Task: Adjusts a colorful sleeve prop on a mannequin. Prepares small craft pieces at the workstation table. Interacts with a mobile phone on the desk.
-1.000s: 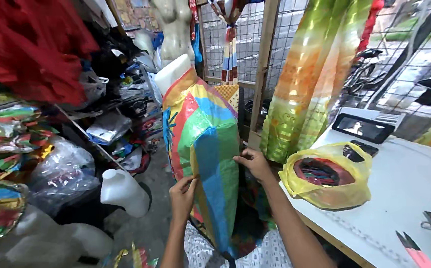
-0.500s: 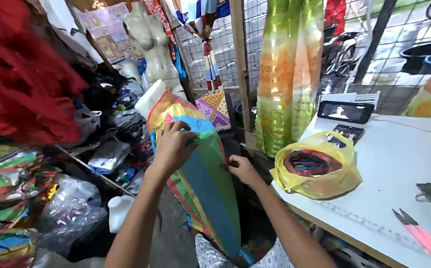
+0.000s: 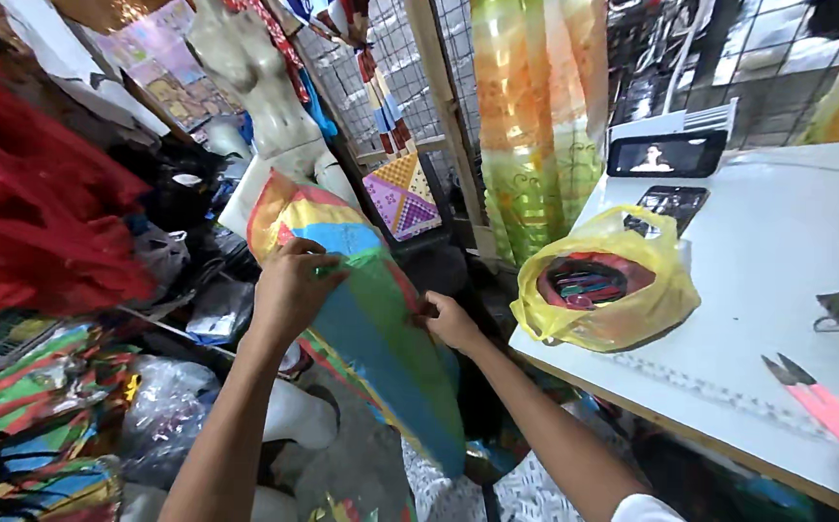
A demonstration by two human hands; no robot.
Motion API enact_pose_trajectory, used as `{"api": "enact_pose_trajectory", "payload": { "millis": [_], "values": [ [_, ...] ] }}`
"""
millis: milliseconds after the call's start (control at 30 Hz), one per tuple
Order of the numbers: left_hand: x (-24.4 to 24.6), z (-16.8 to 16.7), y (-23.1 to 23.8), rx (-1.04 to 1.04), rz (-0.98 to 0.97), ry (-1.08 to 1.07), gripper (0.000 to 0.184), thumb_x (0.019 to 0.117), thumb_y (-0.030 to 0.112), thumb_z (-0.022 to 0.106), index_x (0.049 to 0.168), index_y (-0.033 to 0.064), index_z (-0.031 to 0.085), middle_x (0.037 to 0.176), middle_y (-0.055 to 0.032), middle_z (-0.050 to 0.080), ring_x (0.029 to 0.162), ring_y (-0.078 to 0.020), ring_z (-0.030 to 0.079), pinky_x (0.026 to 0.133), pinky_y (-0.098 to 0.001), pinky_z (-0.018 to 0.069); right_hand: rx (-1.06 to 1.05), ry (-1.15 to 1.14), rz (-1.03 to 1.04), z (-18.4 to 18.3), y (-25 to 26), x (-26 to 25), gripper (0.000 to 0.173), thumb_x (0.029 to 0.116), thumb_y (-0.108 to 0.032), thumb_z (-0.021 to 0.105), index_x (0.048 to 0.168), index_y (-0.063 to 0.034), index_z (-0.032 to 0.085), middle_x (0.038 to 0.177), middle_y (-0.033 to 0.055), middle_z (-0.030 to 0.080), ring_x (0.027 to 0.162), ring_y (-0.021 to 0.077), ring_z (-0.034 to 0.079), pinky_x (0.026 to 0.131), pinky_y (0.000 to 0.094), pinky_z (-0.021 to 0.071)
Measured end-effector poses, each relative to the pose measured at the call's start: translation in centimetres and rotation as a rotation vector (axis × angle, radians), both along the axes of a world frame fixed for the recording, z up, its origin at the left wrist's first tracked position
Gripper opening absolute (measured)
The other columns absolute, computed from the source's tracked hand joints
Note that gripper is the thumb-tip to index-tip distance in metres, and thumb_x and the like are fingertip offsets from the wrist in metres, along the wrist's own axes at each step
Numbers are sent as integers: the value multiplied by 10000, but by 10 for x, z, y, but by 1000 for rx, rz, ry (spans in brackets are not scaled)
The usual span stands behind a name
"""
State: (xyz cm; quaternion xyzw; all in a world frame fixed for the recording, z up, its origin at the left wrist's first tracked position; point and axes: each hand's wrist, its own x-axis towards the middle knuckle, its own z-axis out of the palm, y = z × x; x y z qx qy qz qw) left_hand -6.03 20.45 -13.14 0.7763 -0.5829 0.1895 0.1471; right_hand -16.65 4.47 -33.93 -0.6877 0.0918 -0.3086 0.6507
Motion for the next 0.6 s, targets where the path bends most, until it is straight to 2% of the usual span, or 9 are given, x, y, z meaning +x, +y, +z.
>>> {"api": "enact_pose_trajectory", "payload": {
  "millis": [133,200,267,300,367,467,533,600],
  "values": [
    [-9,-3,-1,-15,45,-30,110,946,123,736,951,19,771,1111,-194,698,1086,-435,617,888,-656,473,3,-75,-32,-8,6,-3,201,936,-64,717,1074,50,627,975,135,667,883,134,642,822,301,542],
    [-11,-6,-1,-67,42,-31,94,946,97,726,955,8,752,1087,-205,690,1001,-408,651,835,-634,504,-7,-43,-4,-15,9,-5,290,951,-125,717,1162,60,644,1070,161,692,980,156,665,906,309,542],
    [-7,-9,2,-155,-3,-49,93,940,97,734,966,9,748,1052,-198,683,912,-348,661,781,-553,533,-6,54,36,-24,14,-5,347,985,-186,685,1242,44,650,1156,169,696,1063,173,664,978,336,524],
    [-4,-10,3,-197,-33,-70,97,935,107,743,965,15,751,1030,-187,681,884,-317,659,766,-508,542,-3,85,41,-29,18,-4,329,996,-201,666,1232,28,664,1150,156,700,1056,165,663,972,340,523],
    [0,-9,5,-230,-86,-113,113,928,129,748,955,20,757,989,-173,680,847,-275,655,744,-451,543,5,65,44,-38,27,0,290,1010,-178,643,1182,54,667,1115,169,684,1013,164,637,943,323,509],
    [2,4,5,-184,-166,-153,139,911,135,748,929,-2,759,953,-172,694,791,-248,655,700,-429,540,11,-8,25,-55,33,15,292,985,-186,666,1105,80,665,1041,178,671,943,170,618,889,325,506],
    [1,24,10,-190,-185,-122,155,925,131,724,957,-19,746,1016,-183,709,880,-235,680,778,-418,564,29,57,26,-57,36,15,345,973,-199,685,1164,87,652,1084,205,671,981,211,631,914,361,512],
    [-3,47,21,-288,-144,-84,239,981,191,679,1020,-42,718,1095,-179,694,971,-177,675,857,-349,571,41,137,43,-60,38,11,410,958,-228,714,1217,79,629,1120,220,670,1016,249,645,932,403,517]
  ]
}}
